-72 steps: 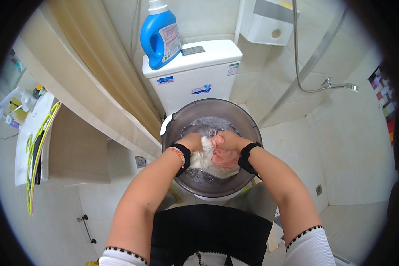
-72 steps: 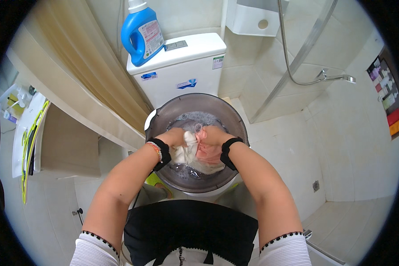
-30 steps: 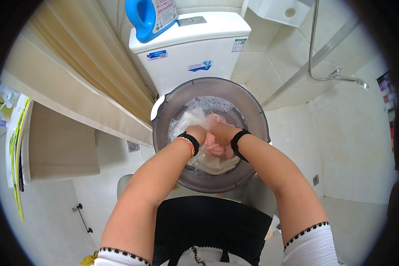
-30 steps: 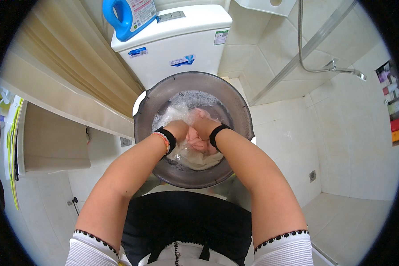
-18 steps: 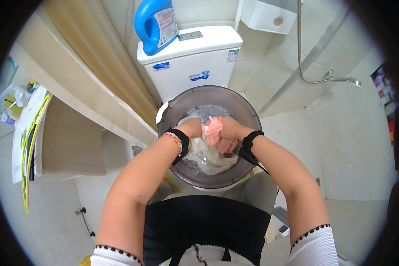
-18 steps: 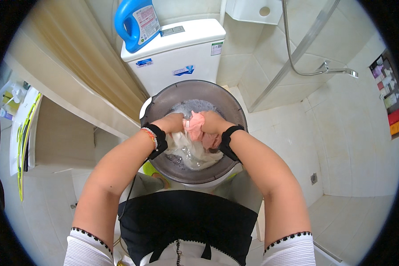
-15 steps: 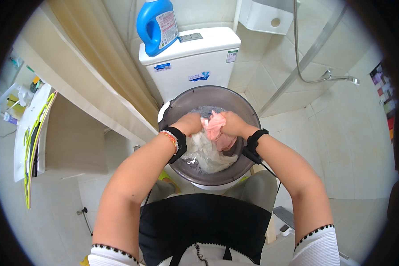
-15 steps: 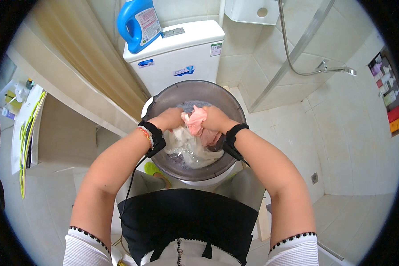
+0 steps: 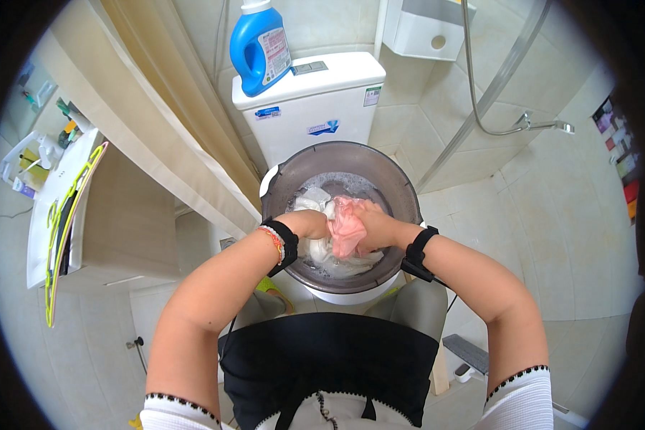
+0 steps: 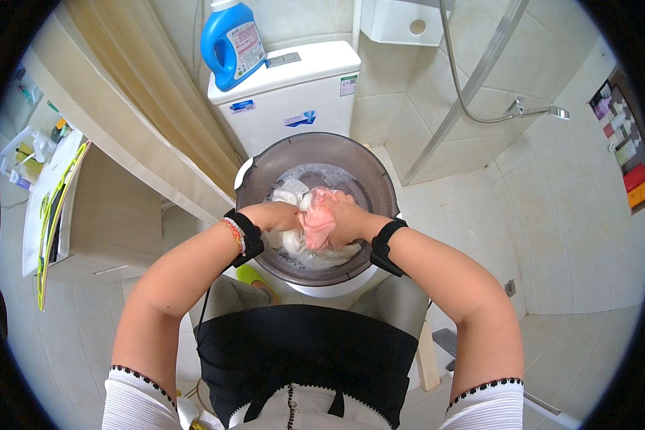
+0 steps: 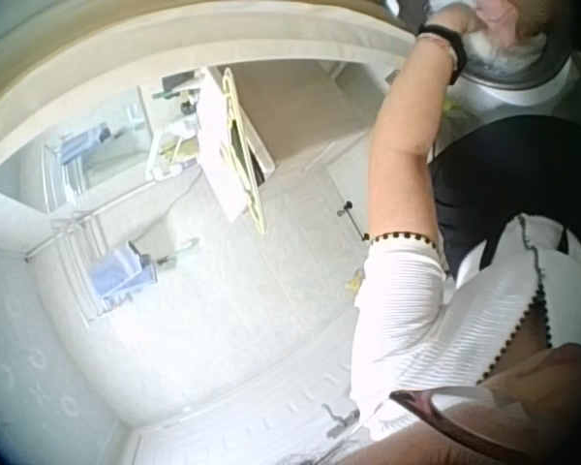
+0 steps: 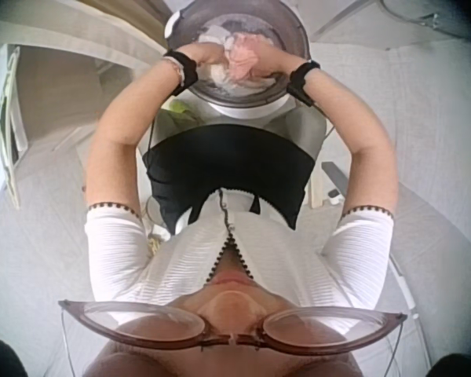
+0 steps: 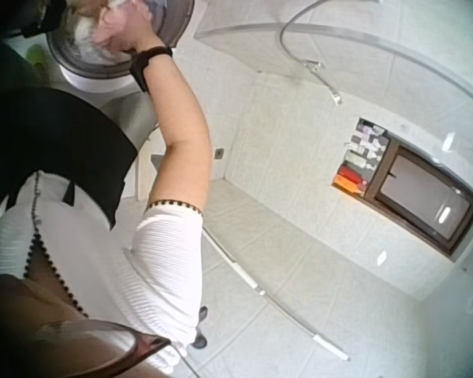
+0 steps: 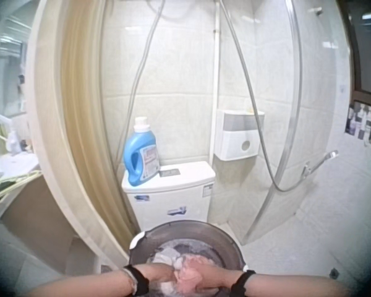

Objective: The person hand-washes a pink cloth in a basin of soapy water, repeatedly submerging, agitating, and wringing the fabric. The person continues to manipulate the cloth in the basin throughout the clip.

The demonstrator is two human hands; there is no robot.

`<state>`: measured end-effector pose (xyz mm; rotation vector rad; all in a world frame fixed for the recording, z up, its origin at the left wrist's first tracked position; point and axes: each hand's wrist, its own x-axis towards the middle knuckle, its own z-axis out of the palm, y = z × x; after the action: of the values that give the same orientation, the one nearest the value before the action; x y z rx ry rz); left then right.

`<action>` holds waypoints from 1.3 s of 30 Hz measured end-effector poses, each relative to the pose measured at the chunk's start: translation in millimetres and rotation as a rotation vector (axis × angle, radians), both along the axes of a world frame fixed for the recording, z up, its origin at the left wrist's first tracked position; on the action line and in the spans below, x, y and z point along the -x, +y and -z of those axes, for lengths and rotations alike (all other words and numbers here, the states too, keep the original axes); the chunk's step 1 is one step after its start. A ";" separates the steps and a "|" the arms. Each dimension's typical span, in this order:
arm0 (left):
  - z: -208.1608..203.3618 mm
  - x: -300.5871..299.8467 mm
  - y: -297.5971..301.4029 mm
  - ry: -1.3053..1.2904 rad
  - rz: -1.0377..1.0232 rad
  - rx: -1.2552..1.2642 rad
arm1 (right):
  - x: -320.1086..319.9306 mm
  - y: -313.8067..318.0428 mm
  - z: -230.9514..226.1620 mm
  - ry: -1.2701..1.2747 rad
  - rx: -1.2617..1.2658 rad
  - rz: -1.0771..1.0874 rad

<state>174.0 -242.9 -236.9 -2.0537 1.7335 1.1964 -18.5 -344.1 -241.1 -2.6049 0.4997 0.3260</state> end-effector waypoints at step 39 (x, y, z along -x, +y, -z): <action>68.6 12.6 -38.6 -0.187 -0.173 0.058 | -63.0 -1.8 125.6 -0.372 -0.857 0.688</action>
<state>161.4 -281.4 -305.5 -2.3075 1.5493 0.9715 44.4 -345.9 -366.7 -1.5019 0.8439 -0.1575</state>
